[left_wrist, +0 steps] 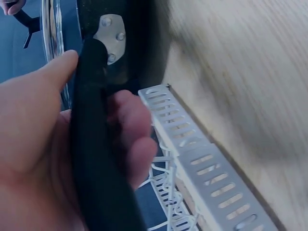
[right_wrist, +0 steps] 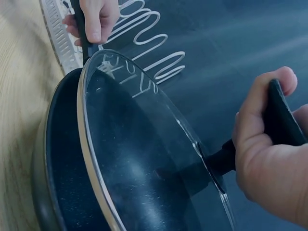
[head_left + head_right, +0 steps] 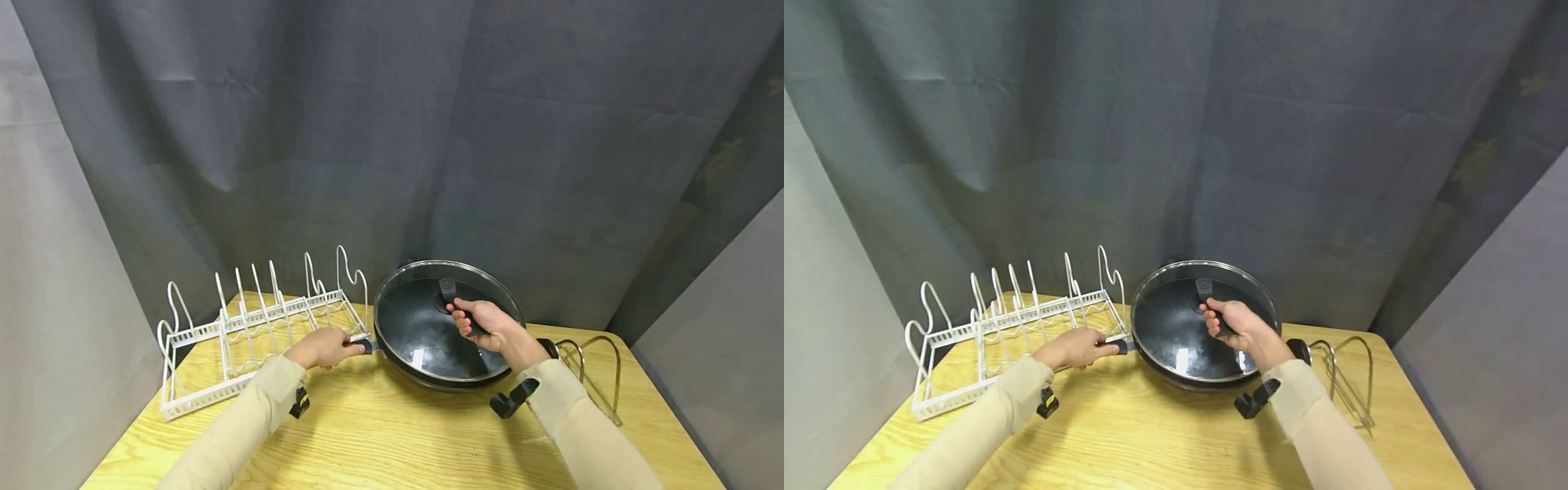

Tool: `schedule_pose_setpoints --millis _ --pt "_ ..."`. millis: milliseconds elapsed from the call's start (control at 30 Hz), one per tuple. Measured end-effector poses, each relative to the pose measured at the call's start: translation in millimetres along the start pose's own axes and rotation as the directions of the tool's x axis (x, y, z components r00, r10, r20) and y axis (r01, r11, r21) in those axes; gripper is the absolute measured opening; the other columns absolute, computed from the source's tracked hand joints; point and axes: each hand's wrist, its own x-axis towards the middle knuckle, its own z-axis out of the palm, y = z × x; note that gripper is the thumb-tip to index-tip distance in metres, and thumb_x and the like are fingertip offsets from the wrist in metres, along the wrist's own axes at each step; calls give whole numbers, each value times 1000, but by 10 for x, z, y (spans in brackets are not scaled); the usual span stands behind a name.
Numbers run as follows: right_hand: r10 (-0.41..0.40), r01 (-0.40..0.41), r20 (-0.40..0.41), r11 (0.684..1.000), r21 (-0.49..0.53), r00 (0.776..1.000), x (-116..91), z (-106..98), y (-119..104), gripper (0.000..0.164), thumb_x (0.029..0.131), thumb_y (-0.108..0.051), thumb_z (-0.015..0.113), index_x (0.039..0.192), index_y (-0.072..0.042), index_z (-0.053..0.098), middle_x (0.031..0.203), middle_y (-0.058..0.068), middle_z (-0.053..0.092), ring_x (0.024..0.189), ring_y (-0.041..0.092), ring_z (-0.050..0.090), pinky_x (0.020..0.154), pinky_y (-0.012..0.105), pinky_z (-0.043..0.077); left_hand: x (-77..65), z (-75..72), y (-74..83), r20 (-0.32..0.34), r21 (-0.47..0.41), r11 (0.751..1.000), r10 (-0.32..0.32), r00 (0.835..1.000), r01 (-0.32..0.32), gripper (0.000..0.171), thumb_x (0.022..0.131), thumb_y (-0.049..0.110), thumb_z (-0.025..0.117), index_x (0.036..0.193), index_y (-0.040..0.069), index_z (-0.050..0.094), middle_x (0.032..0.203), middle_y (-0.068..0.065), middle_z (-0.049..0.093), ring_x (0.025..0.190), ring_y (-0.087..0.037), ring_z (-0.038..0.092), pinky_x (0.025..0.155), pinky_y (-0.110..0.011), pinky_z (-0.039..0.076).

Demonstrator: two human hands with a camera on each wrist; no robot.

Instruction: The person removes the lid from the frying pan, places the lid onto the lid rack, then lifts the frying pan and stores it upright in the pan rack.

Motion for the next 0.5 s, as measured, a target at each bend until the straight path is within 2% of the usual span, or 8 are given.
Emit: schedule_pose_setpoints --millis 233,400,500 --pt "-42 41 -9 996 -76 999 -136 65 -97 22 105 -19 30 103 0 41 64 -4 40 45 3 38 42 15 34 42 -147 70 -99 133 991 15 995 -2 42 94 50 51 66 18 54 61 2 50 58 -15 49 55 -34 39" --pt "-68 68 3 993 -94 998 -240 144 -167 21 105 -18 32 102 0 42 64 -4 40 45 3 38 42 15 34 63 -257 158 -145 132 991 34 989 -14 44 94 50 50 64 18 55 56 3 49 53 -15 46 52 -31 36" --pt "-88 89 9 991 -105 996 -301 189 -206 21 105 -18 32 101 0 43 63 -4 40 45 3 39 41 15 34 65 -303 225 -152 125 991 60 986 -41 38 95 46 50 72 18 60 57 6 50 54 -13 48 54 -30 39"
